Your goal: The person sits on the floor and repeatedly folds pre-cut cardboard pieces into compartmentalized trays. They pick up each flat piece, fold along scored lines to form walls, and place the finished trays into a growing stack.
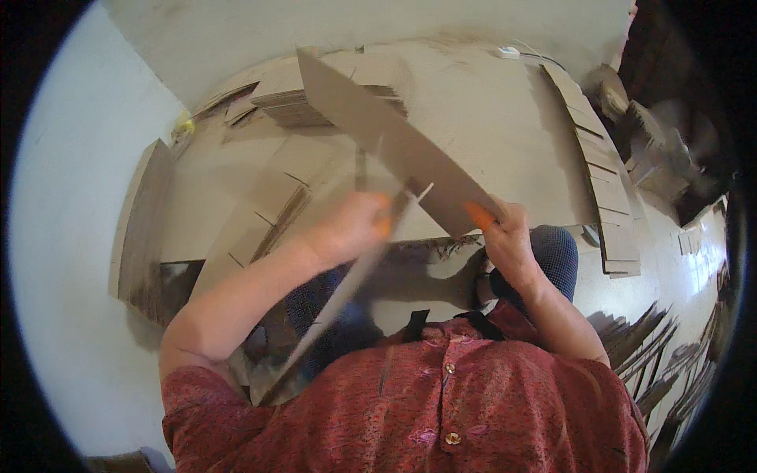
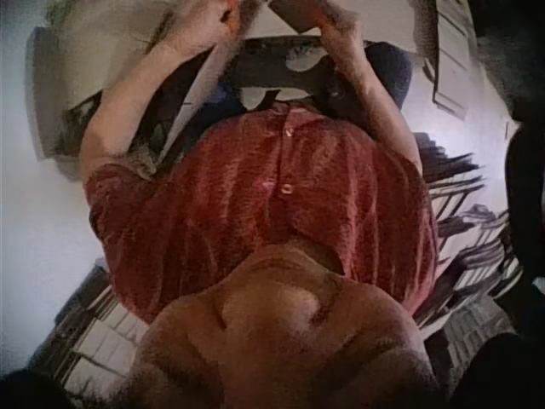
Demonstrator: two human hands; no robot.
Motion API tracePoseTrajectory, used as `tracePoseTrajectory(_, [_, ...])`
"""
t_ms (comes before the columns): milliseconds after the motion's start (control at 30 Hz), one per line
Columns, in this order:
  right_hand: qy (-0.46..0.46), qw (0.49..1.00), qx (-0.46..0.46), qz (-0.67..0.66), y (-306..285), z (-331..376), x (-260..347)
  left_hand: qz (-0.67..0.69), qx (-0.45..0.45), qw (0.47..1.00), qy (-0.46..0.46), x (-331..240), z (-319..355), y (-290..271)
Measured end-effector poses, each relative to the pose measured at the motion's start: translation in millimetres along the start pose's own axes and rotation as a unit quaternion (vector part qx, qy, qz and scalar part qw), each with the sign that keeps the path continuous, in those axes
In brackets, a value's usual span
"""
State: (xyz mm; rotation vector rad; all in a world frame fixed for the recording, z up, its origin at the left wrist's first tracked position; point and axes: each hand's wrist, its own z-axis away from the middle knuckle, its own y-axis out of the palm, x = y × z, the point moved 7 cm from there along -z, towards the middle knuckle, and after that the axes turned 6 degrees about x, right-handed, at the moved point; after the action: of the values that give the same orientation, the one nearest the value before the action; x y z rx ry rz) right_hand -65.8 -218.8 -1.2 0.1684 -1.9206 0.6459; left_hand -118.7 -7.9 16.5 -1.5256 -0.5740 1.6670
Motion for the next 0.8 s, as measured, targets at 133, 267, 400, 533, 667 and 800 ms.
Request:
tracePoseTrajectory(133, [0.039,0.998,0.04,0.018,-11,1,-11,-0.009,0.04,0.998,0.049,-32,-1,25])
tracePoseTrajectory(267, [0.128,0.971,0.113,0.168,-13,5,-36,0.195,0.013,0.974,0.113,-21,-13,40])
tracePoseTrajectory(400, [0.109,0.983,0.086,0.119,-10,17,-52,-0.068,-0.131,0.989,0.023,45,-17,6])
tracePoseTrajectory(533, [-0.027,0.99,0.032,0.133,-16,8,-5,-0.361,-0.195,0.861,-0.3,186,21,-27])
tracePoseTrajectory(667, [-0.166,0.952,0.062,0.251,5,-20,31,-0.34,-0.219,0.848,-0.341,250,46,-38])
tracePoseTrajectory(800, [-0.044,0.944,0.137,0.297,24,-42,19,-0.335,-0.147,0.894,-0.259,210,20,-39])
